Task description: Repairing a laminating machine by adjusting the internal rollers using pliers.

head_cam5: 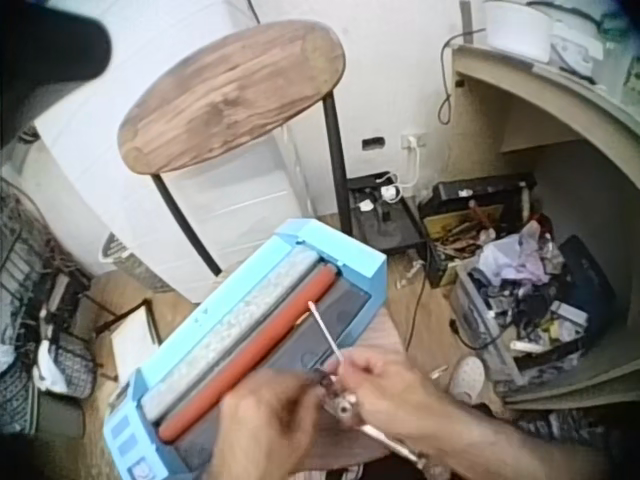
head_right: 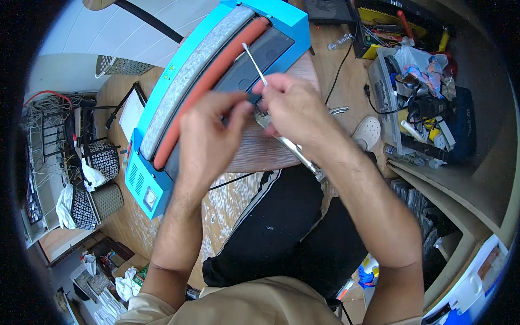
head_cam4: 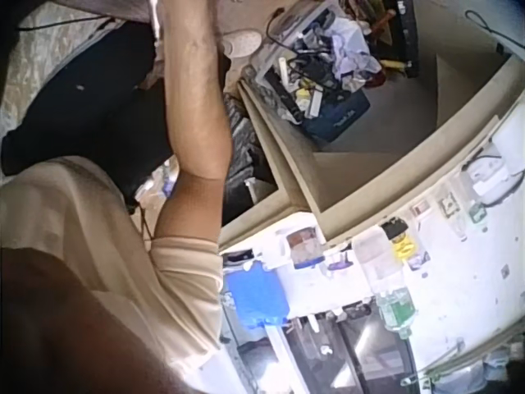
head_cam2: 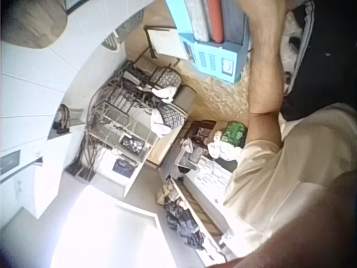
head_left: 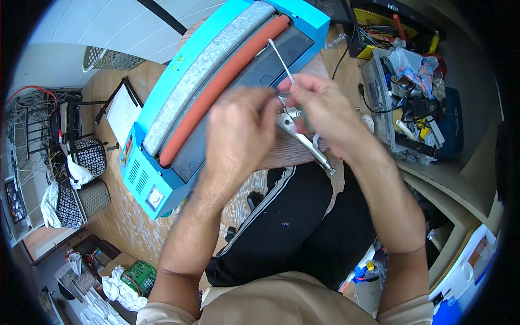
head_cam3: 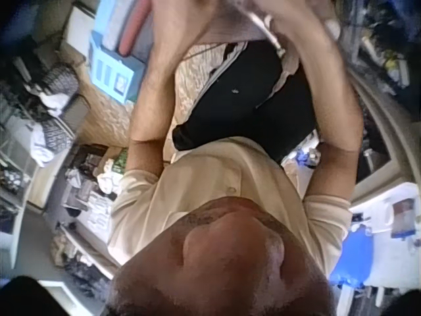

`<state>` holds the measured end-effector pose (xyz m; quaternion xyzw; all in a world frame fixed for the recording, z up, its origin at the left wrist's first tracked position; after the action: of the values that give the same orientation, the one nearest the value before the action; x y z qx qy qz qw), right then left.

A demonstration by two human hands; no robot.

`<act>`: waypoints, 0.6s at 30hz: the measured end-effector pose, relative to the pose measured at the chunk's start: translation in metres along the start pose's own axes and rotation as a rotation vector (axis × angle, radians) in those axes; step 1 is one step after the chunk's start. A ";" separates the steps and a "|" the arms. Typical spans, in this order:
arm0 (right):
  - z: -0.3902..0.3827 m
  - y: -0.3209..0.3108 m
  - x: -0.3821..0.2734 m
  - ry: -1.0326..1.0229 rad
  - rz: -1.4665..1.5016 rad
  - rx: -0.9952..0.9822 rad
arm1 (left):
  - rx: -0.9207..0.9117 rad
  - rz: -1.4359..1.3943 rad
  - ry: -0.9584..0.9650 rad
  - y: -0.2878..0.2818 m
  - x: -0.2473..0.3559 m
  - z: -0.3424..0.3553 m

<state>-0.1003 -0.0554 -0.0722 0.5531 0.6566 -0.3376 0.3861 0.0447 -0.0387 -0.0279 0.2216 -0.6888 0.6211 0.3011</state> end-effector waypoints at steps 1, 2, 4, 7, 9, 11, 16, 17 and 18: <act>0.001 -0.009 -0.007 -0.097 -0.162 0.060 | 0.204 0.218 0.119 -0.017 0.000 0.005; 0.001 -0.015 -0.015 -0.194 -0.324 0.120 | 0.407 0.436 0.238 -0.028 0.004 0.006; 0.009 -0.025 -0.024 -0.249 -0.405 0.139 | 0.435 0.505 0.248 -0.026 -0.002 0.022; 0.010 -0.031 -0.042 -0.417 -0.666 0.210 | 0.527 0.693 0.283 -0.024 -0.007 0.030; 0.014 -0.029 -0.051 -0.407 -0.696 0.185 | 0.543 0.697 0.276 -0.021 -0.012 0.031; 0.015 -0.026 -0.065 -0.387 -0.769 0.141 | 0.580 0.688 0.264 -0.018 -0.011 0.031; 0.019 -0.021 -0.067 -0.435 -0.816 0.093 | 0.481 0.751 0.338 0.010 -0.017 0.017; 0.020 -0.019 -0.067 -0.455 -0.818 0.084 | 0.440 0.774 0.365 0.016 -0.019 0.015; 0.020 -0.019 -0.067 -0.452 -0.822 0.084 | 0.440 0.770 0.364 0.019 -0.017 0.014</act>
<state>-0.1103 -0.1074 -0.0221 0.1753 0.7063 -0.6007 0.3310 0.0423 -0.0509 -0.0545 -0.1035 -0.5094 0.8471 0.1107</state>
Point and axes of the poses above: each hand's wrist, its own z-axis towards the middle knuckle, its own y-axis out of the palm, x = y × z, the point moved 6 cm from there along z, towards the middle knuckle, and after that the axes turned 2 degrees about x, right-handed, at the moved point
